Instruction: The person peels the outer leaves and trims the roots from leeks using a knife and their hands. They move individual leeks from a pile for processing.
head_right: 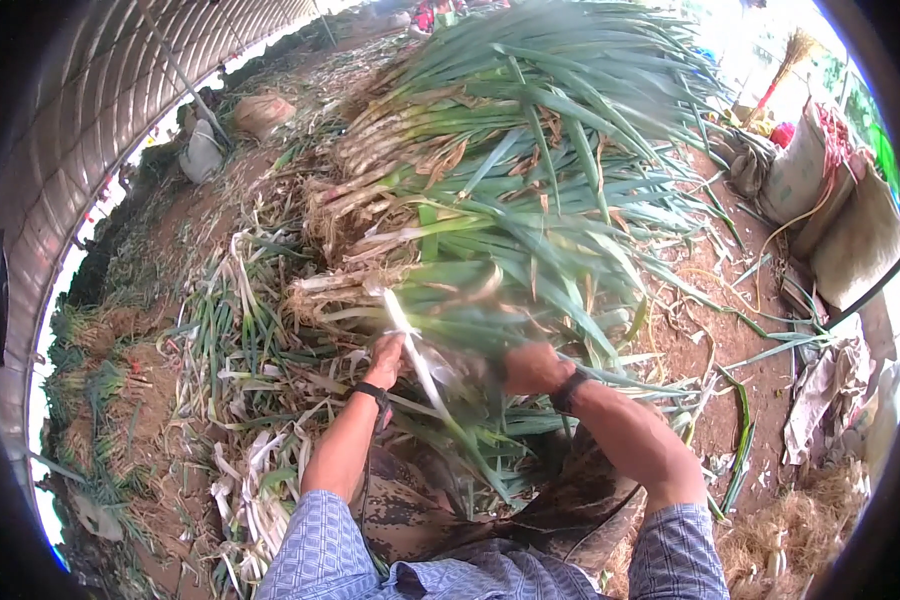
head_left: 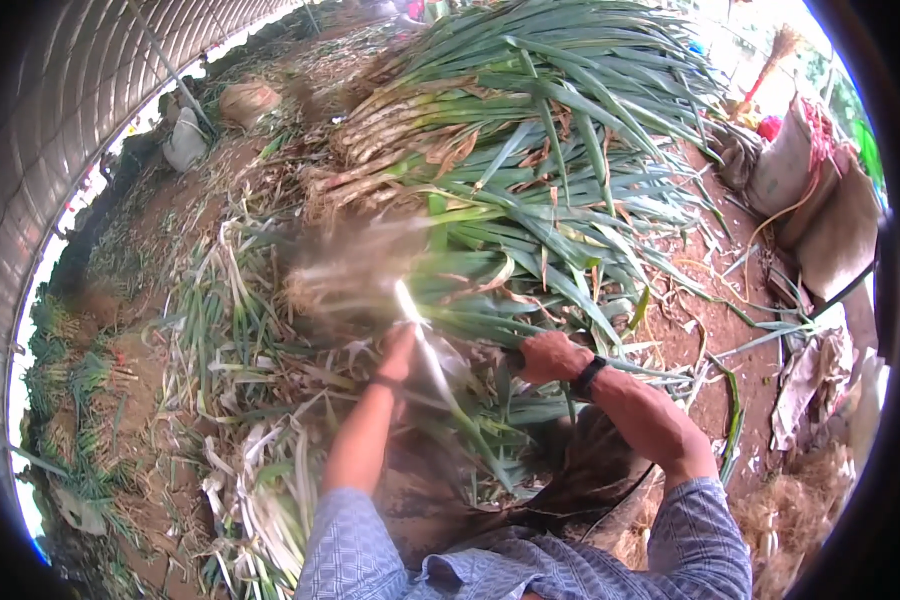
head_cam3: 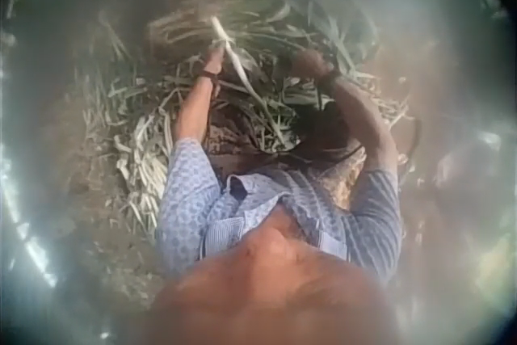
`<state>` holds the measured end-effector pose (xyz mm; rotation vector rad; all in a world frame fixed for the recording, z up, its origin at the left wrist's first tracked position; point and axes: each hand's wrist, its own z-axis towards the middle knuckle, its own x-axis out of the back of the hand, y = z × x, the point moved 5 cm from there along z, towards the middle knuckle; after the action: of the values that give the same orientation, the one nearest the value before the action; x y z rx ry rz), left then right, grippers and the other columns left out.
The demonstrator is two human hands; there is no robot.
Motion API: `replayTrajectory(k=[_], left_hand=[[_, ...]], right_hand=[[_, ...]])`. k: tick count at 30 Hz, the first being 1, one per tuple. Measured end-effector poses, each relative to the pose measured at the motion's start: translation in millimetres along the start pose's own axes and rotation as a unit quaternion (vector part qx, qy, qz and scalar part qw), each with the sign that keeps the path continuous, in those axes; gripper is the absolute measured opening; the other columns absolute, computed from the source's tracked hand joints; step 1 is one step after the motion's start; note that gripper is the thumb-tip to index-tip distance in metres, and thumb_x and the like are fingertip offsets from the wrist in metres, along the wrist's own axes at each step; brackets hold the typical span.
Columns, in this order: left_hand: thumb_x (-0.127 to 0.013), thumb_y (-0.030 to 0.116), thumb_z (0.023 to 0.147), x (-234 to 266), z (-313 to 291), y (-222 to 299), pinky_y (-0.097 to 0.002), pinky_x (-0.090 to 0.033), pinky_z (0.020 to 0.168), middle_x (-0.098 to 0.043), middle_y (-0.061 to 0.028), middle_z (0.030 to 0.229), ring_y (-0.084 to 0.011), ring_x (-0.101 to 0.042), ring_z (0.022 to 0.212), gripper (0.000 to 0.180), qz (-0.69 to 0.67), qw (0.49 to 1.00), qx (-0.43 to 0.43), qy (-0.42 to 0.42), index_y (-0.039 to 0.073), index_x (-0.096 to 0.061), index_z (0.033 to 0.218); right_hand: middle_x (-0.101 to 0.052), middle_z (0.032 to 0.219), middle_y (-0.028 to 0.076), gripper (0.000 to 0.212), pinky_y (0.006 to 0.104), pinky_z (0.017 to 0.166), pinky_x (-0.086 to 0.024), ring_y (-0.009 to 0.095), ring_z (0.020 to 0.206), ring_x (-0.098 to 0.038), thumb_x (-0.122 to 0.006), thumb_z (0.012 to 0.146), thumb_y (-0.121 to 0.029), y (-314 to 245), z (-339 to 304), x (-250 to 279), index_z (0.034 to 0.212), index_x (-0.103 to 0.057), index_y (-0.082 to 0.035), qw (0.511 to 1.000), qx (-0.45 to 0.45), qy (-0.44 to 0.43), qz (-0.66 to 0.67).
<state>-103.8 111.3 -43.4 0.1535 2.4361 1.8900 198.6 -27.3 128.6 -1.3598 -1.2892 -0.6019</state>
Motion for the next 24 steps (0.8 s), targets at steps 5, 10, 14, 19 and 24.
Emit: replayTrajectory(k=[5, 10, 14, 19, 24], left_hand=[[-0.060, 0.040, 0.097, -2.7, 0.3, 4.4, -0.0353, -0.055, 0.065, -0.066, -0.0021, 0.096, -0.0161, -0.065, 0.083, 0.033, -0.035, 0.996, 0.048, 0.066, 0.013, -0.062, 0.114], [-0.063, 0.030, 0.096, -17.8, -13.2, 28.1, -0.0376, -0.059, 0.067, -0.067, -0.0051, 0.097, -0.0199, -0.067, 0.082, 0.025, -0.201, 0.977, 0.042, 0.062, 0.010, -0.063, 0.111], [-0.064, 0.025, 0.095, -22.6, -22.4, 45.5, -0.0368, -0.062, 0.065, -0.069, -0.0085, 0.098, -0.0218, -0.070, 0.082, 0.023, -0.137, 0.988, -0.010, 0.075, 0.007, -0.065, 0.110], [-0.064, 0.023, 0.095, -25.8, -25.1, 46.2, -0.0372, -0.064, 0.063, -0.068, -0.0098, 0.098, -0.0226, -0.071, 0.082, 0.025, -0.088, 0.992, -0.027, 0.081, 0.005, -0.062, 0.113], [-0.059, 0.027, 0.098, -17.7, -26.7, 57.3, -0.0432, -0.063, 0.064, -0.066, -0.0085, 0.097, -0.0231, -0.070, 0.084, 0.022, -0.201, 0.978, -0.012, 0.046, 0.008, -0.060, 0.109]], right_hand=[[-0.070, 0.082, 0.021, 0.041, 0.0508, 0.070, -0.055, 0.040, 0.077, -0.069, -0.064, 0.083, -0.044, -10.2, 2.7, 11.2, 0.090, -0.071, -0.004, 0.996, 0.034, 0.081, 0.036], [-0.069, 0.081, 0.022, 0.038, 0.0521, 0.069, -0.053, 0.041, 0.077, -0.068, -0.067, 0.082, -0.041, -14.3, 6.5, 24.3, 0.090, -0.069, -0.003, 0.991, 0.019, 0.120, 0.056], [-0.068, 0.076, 0.022, 0.036, 0.0513, 0.066, -0.053, 0.041, 0.073, -0.067, -0.068, 0.082, -0.039, -22.9, 4.8, 31.1, 0.089, -0.069, -0.003, 0.981, 0.054, 0.158, 0.096], [-0.067, 0.072, 0.022, 0.035, 0.0510, 0.062, -0.052, 0.041, 0.068, -0.066, -0.067, 0.084, -0.038, -27.1, 5.3, 30.1, 0.087, -0.068, -0.004, 0.975, 0.075, 0.192, 0.079], [-0.065, 0.068, 0.021, 0.038, 0.0522, 0.060, -0.051, 0.042, 0.064, -0.065, -0.066, 0.085, -0.041, -22.7, 4.5, 21.0, 0.081, -0.066, -0.003, 0.981, 0.076, 0.161, 0.074]])
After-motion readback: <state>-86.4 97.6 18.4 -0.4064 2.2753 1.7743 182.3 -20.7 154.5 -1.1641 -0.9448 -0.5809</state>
